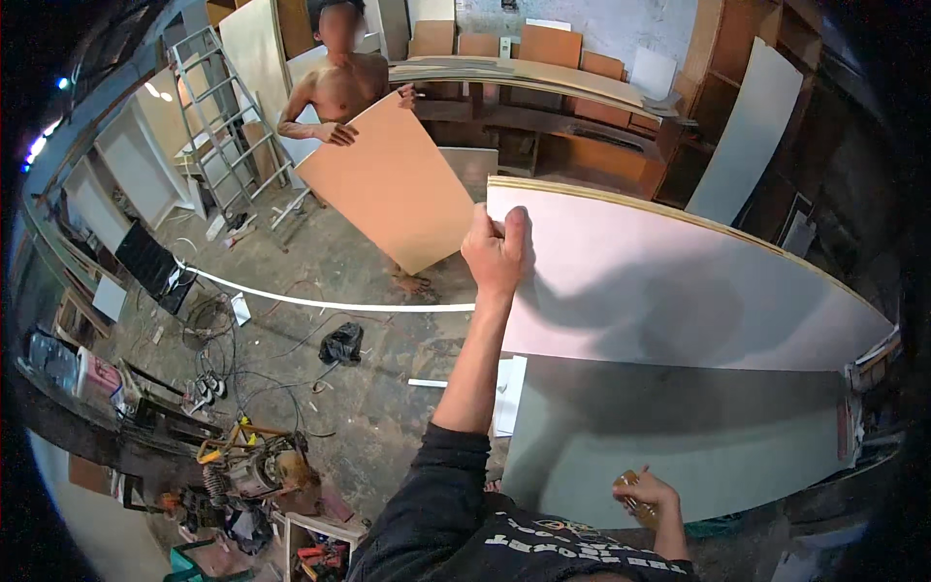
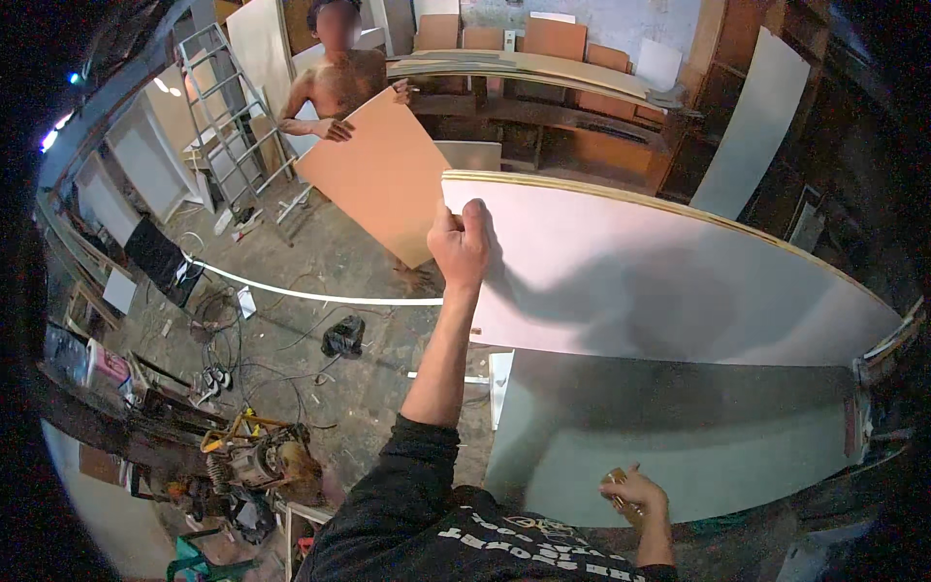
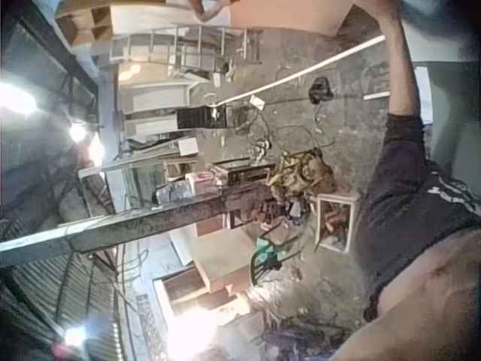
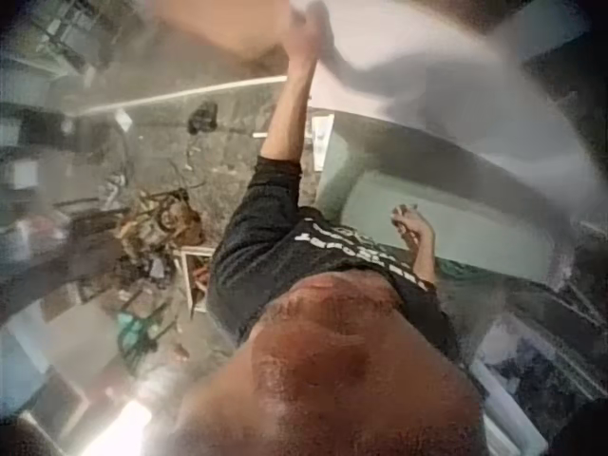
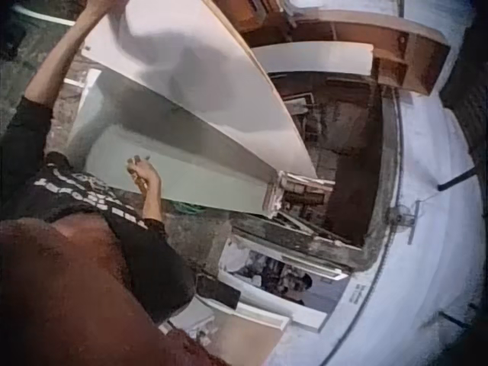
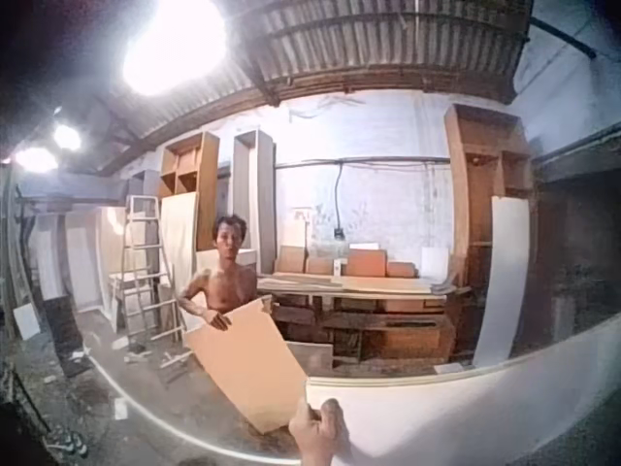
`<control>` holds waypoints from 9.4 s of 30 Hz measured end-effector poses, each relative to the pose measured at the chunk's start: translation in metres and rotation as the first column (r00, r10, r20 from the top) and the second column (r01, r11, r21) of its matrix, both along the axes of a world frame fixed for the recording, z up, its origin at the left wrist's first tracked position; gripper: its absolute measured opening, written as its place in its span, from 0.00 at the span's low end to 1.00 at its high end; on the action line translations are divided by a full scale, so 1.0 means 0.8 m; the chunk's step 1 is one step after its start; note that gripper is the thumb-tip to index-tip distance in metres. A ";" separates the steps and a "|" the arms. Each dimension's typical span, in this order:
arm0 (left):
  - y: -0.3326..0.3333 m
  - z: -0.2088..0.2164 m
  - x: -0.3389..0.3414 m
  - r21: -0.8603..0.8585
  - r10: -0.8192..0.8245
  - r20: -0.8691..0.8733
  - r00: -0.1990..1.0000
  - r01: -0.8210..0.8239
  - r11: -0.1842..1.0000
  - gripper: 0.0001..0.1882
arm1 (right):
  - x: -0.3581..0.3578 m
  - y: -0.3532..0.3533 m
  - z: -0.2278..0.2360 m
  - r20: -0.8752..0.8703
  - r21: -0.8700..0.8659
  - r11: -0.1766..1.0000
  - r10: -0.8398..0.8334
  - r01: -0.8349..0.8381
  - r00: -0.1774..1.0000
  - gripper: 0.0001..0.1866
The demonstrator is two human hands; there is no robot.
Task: The person applies glue from a bottle onto the edge of a curved wooden board and then positions the board on a table.
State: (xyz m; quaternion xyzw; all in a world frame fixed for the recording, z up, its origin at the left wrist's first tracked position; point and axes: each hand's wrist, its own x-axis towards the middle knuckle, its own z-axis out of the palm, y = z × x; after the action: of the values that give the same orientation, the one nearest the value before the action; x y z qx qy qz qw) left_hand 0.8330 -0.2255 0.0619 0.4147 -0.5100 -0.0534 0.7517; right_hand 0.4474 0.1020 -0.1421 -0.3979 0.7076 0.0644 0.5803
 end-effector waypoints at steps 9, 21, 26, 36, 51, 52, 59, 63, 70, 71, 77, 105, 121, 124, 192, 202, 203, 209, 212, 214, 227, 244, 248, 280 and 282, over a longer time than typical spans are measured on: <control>0.000 0.002 -0.001 0.029 0.028 0.036 0.999 -0.029 0.999 0.24 | -0.045 0.003 -0.073 -0.014 -0.026 0.994 0.110 -0.110 0.994 0.58; 0.001 0.014 -0.026 -0.002 -0.028 -0.031 0.999 0.028 1.000 0.26 | -0.056 0.019 -0.070 -0.114 -0.065 0.998 -0.007 0.000 0.994 0.60; 0.002 0.007 -0.001 -0.001 0.035 0.013 0.999 -0.035 0.999 0.26 | -0.009 -0.005 -0.009 0.027 -0.012 0.999 -0.035 0.035 0.999 0.49; 0.002 0.012 -0.014 0.005 -0.018 -0.034 0.999 0.018 1.000 0.24 | -0.067 0.016 -0.094 -0.154 -0.051 0.995 0.080 -0.089 0.985 0.61; 0.002 0.009 -0.012 -0.042 -0.025 -0.067 0.997 0.022 0.999 0.25 | -0.070 0.004 -0.112 -0.156 0.130 0.974 0.203 -0.184 0.967 0.65; 0.001 0.010 -0.011 -0.047 -0.026 -0.069 0.997 0.023 0.999 0.25 | -0.065 0.002 -0.103 -0.159 0.145 0.972 0.205 -0.183 0.966 0.70; 0.000 0.013 -0.013 -0.071 -0.037 -0.085 0.996 0.031 0.997 0.27 | -0.034 -0.001 -0.052 -0.306 0.051 0.977 0.212 -0.206 0.928 0.80; 0.000 0.007 -0.008 -0.034 -0.052 -0.008 0.999 0.052 0.998 0.22 | -0.033 0.000 -0.045 -0.304 0.021 0.971 0.233 -0.237 0.924 0.81; 0.000 0.009 -0.011 -0.036 -0.045 -0.006 0.999 0.045 0.998 0.23 | -0.041 0.011 -0.067 -0.351 -0.080 0.960 0.225 -0.268 0.909 0.56; -0.001 0.009 -0.011 -0.045 -0.041 -0.004 0.999 0.041 0.998 0.23 | -0.045 0.012 -0.073 -0.329 -0.086 0.959 0.229 -0.271 0.916 0.51; 0.002 0.009 -0.006 -0.015 -0.026 0.011 1.000 0.026 1.000 0.23 | -0.040 0.006 -0.061 -0.297 -0.064 0.966 0.222 -0.252 0.929 0.39; 0.001 -0.007 -0.007 0.142 -0.020 -0.006 1.000 0.020 0.990 0.23 | -0.007 -0.027 0.017 -0.096 0.020 0.988 0.157 -0.156 0.983 0.46; -0.014 -0.010 0.018 -0.006 -0.190 -0.051 0.981 0.189 0.982 0.23 | -0.015 0.014 -0.033 -0.224 -0.103 0.981 0.140 -0.166 0.965 0.83; -0.015 0.012 0.004 -0.049 -0.312 -0.109 0.944 0.308 0.950 0.26 | -0.034 0.017 -0.069 -0.207 -0.133 0.983 0.101 -0.131 0.973 0.79; -0.157 0.010 0.048 0.178 -0.968 0.022 -0.250 0.954 -0.242 0.22 | 0.279 -0.045 -0.028 -0.614 0.477 0.759 -0.074 0.443 0.786 0.31; -0.165 -0.001 0.056 0.256 -0.969 -0.055 -0.239 0.935 -0.245 0.25 | 0.219 -0.066 -0.089 -0.690 0.265 0.854 -0.157 0.448 0.707 0.32; -0.168 -0.003 0.056 0.266 -0.969 -0.067 -0.240 0.931 -0.249 0.26 | 0.219 -0.069 -0.091 -0.689 0.259 0.858 -0.158 0.443 0.708 0.32; -0.164 -0.021 0.051 0.298 -0.977 0.001 -0.215 0.932 -0.205 0.27 | 0.230 -0.060 -0.099 -0.665 0.261 0.885 -0.126 0.386 0.736 0.33; -0.167 -0.020 0.046 0.219 -0.964 0.006 -0.264 0.941 -0.256 0.25 | 0.233 -0.050 -0.103 -0.660 0.288 0.902 -0.057 0.322 0.749 0.33; -0.165 -0.013 0.044 0.182 -0.955 0.008 -0.297 0.940 -0.290 0.24 | 0.236 -0.041 -0.109 -0.669 0.304 0.913 0.000 0.273 0.743 0.34; -0.160 0.001 0.046 0.152 -0.902 0.087 -0.422 0.901 -0.407 0.27 | 0.484 -0.274 -0.110 0.417 -0.518 0.279 -0.743 0.809 0.523 0.23; -0.123 -0.037 0.069 0.501 -0.965 -0.001 -0.260 0.835 -0.226 0.13 | 0.512 -0.372 -0.162 0.871 0.299 -0.171 -0.354 0.939 -0.341 0.26; -0.114 -0.024 0.064 0.389 -0.981 0.102 -0.166 0.914 -0.114 0.09 | 0.496 -0.367 -0.190 0.936 0.218 -0.133 -0.253 0.967 -0.246 0.26; 0.019 -0.031 0.051 0.413 -0.833 0.040 -0.552 0.768 -0.489 0.29 | 0.550 -0.211 -0.185 0.669 -0.192 -0.288 -0.738 0.938 -0.090 0.36; 0.012 -0.053 0.053 0.497 -0.800 0.041 -0.599 0.706 -0.504 0.39 | 0.552 -0.198 -0.167 0.595 -0.253 -0.174 -0.804 0.952 0.011 0.31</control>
State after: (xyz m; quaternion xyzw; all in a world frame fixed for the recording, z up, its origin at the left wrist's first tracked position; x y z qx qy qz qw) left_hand 0.8751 -0.2161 0.0193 -0.1719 -0.7547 -0.6216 0.1202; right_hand 0.8891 -0.0566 -0.2758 0.0435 0.6785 -0.6372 0.3628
